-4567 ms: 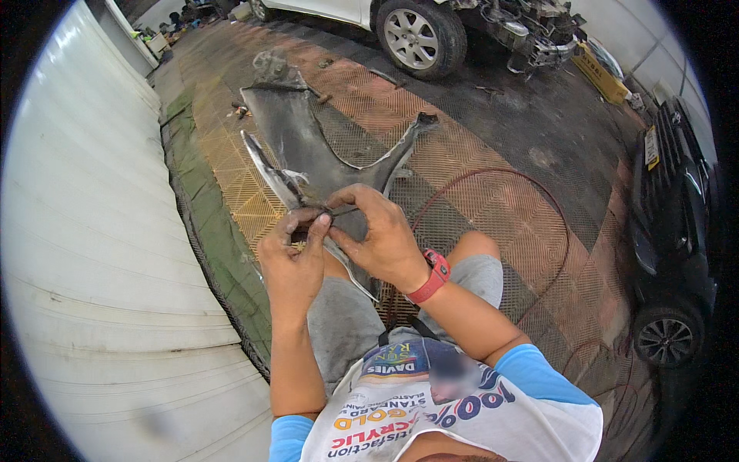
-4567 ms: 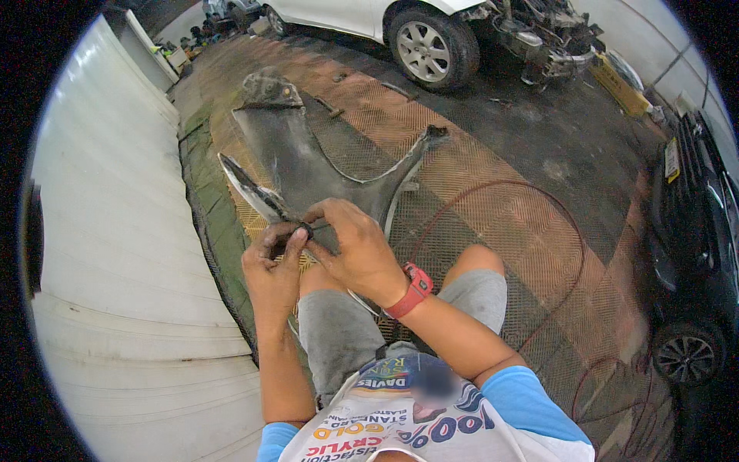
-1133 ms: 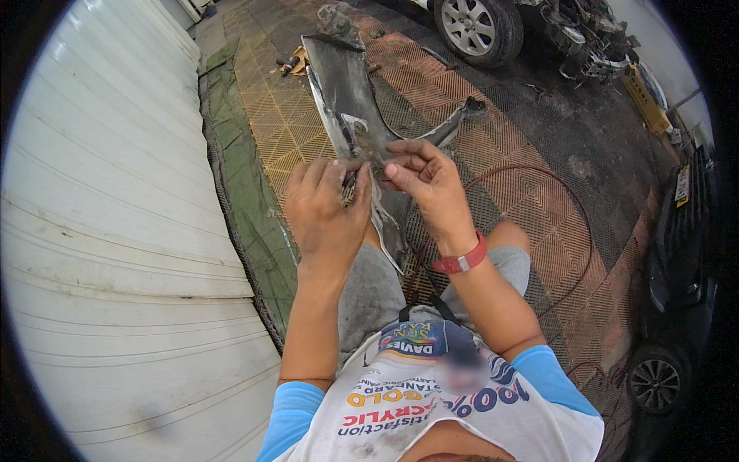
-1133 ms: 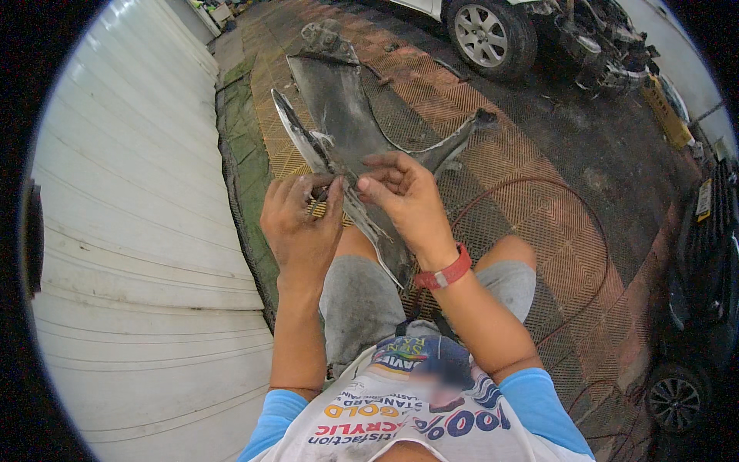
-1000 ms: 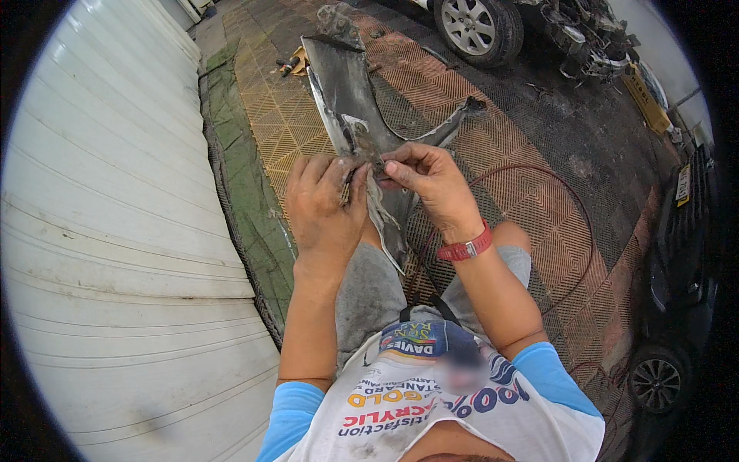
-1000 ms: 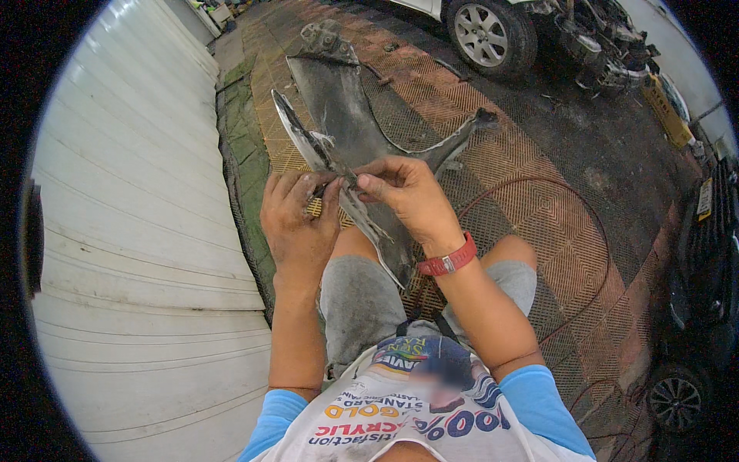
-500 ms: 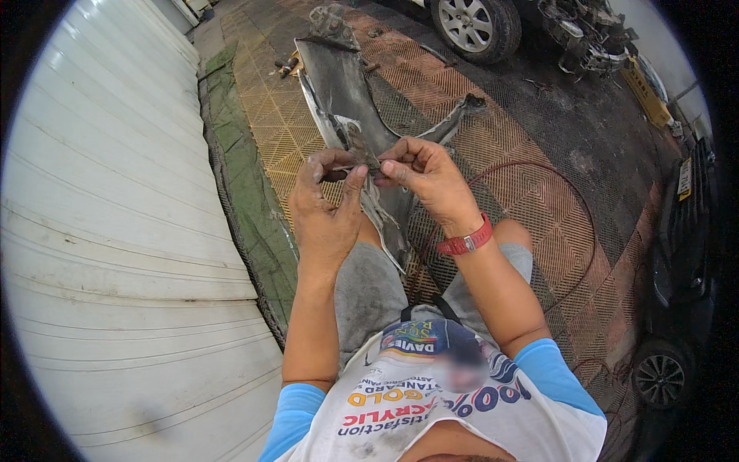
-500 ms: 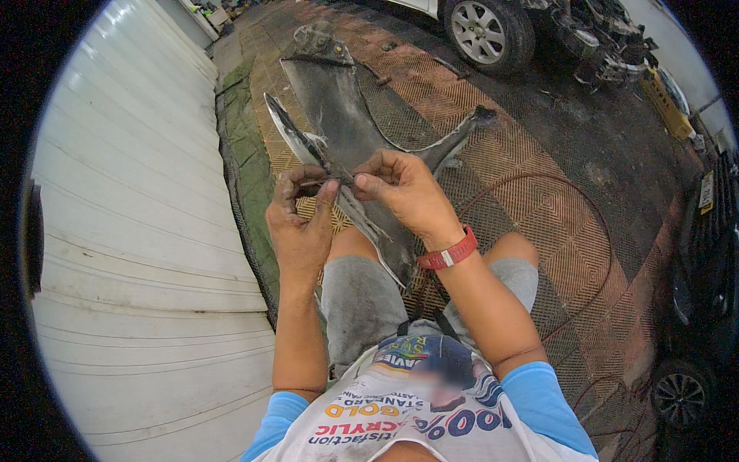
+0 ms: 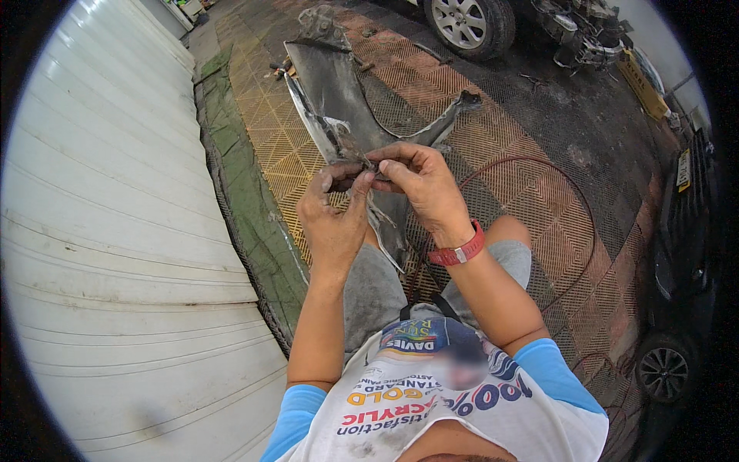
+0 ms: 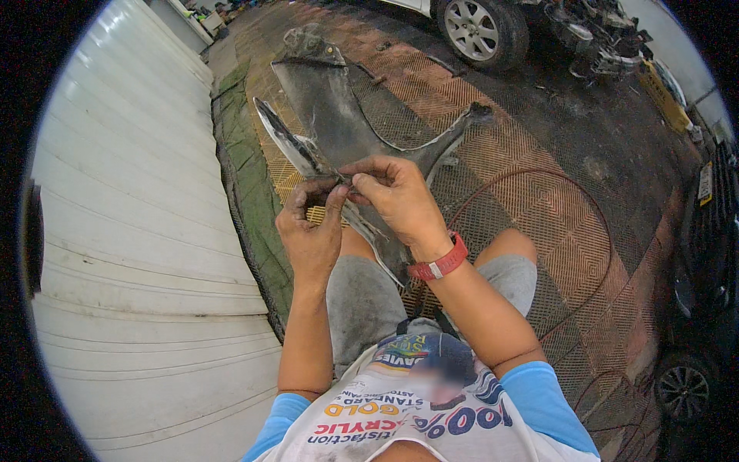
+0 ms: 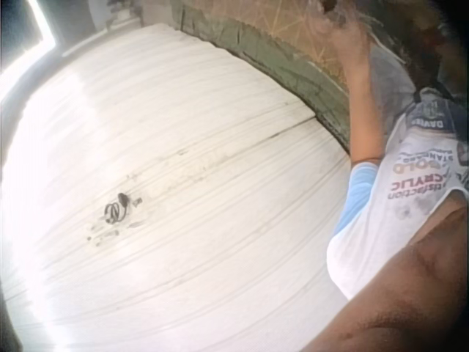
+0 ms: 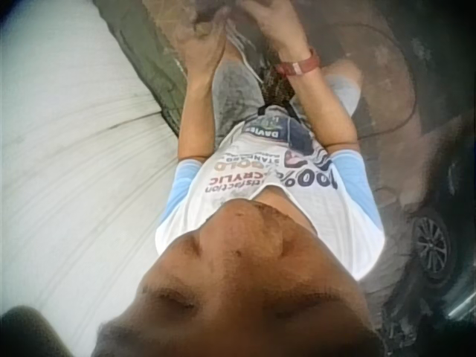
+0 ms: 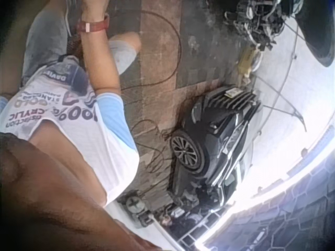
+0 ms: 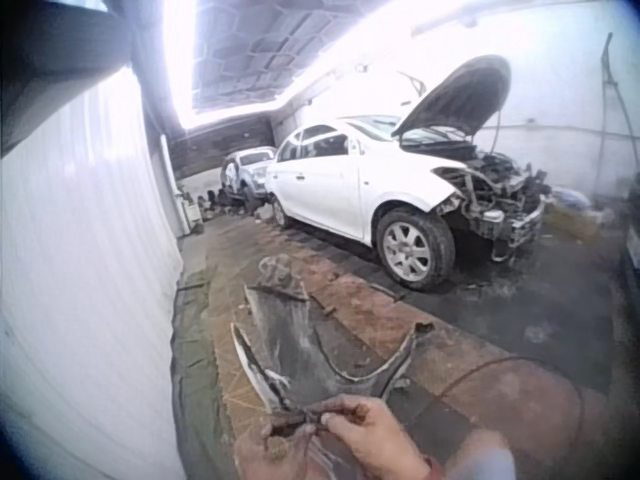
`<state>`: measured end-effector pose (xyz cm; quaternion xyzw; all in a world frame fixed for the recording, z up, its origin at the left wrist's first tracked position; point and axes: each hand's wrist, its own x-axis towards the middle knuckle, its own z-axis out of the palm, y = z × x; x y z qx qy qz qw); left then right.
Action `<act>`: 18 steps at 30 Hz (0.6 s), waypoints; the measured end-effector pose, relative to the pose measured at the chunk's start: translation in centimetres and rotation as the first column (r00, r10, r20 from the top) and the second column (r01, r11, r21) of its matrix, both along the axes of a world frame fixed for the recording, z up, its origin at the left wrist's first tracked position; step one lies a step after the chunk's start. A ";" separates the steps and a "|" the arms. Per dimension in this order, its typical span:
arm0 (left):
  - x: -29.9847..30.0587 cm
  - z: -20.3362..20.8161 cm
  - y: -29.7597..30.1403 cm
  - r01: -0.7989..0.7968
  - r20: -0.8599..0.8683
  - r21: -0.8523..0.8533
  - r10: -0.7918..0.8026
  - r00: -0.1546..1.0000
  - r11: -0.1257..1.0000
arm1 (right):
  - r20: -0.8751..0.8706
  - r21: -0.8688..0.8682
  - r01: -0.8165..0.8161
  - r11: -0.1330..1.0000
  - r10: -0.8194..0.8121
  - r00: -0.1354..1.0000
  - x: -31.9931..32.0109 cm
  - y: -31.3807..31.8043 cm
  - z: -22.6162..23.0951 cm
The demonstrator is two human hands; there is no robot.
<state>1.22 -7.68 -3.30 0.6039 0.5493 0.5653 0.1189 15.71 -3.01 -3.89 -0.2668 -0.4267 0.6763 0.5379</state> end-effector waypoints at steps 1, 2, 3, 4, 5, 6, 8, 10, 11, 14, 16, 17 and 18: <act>0.1 0.0 0.0 0.014 0.026 -0.008 -0.014 1.000 1.000 | 0.022 -0.011 0.002 1.000 -0.002 1.000 0.0 -0.1 0.2; 0.3 0.1 0.0 0.027 0.051 -0.016 -0.026 0.998 1.000 | 0.032 -0.006 0.012 1.000 -0.012 0.999 0.0 0.0 -0.2; 0.3 0.1 0.0 0.040 0.077 -0.024 -0.038 0.996 0.999 | 0.043 -0.001 0.021 1.000 -0.021 0.999 0.1 0.3 -1.1; 0.3 0.3 -0.1 0.035 0.077 -0.043 -0.032 0.997 0.998 | 0.053 0.001 0.030 1.000 -0.030 0.998 0.2 0.4 -1.6; 0.4 0.5 -0.3 0.030 0.077 -0.062 -0.025 0.997 0.998 | 0.023 -0.016 0.016 1.000 -0.016 1.000 0.3 0.5 -1.9; 0.4 0.7 -0.4 0.025 0.077 -0.081 -0.019 0.997 0.996 | -0.008 -0.033 0.002 0.999 -0.003 1.000 0.3 0.6 -2.0; 0.3 0.0 -0.1 0.059 0.128 -0.058 -0.051 0.990 0.997 | -0.043 -0.019 -0.020 1.000 0.020 0.999 0.3 0.5 -2.4; 0.2 -0.2 0.0 0.081 0.170 -0.044 -0.073 0.983 0.996 | -0.047 0.045 -0.032 0.998 0.035 0.998 0.3 0.5 -2.8; 0.3 -0.1 0.0 0.087 0.187 -0.041 -0.078 0.979 0.995 | 0.006 0.082 -0.047 0.996 0.047 0.999 0.6 0.3 -3.0; 0.4 -0.2 -0.3 0.069 0.165 -0.044 -0.061 0.984 0.997 | 0.119 0.176 -0.088 0.980 0.067 0.991 1.4 0.1 -3.3; 0.7 -0.3 -0.7 0.034 0.153 -0.055 -0.025 0.988 0.998 | 0.133 0.219 -0.096 0.971 0.068 0.989 1.5 0.1 -3.1; 1.1 -0.1 -1.1 0.011 0.161 -0.064 -0.001 0.987 0.998 | 0.033 0.125 -0.109 0.986 0.105 0.994 1.6 0.1 -3.1; 1.3 -0.1 -1.2 -0.012 0.169 -0.073 0.024 0.985 0.997 | -0.070 0.033 -0.130 0.991 0.132 0.989 1.6 0.1 -3.0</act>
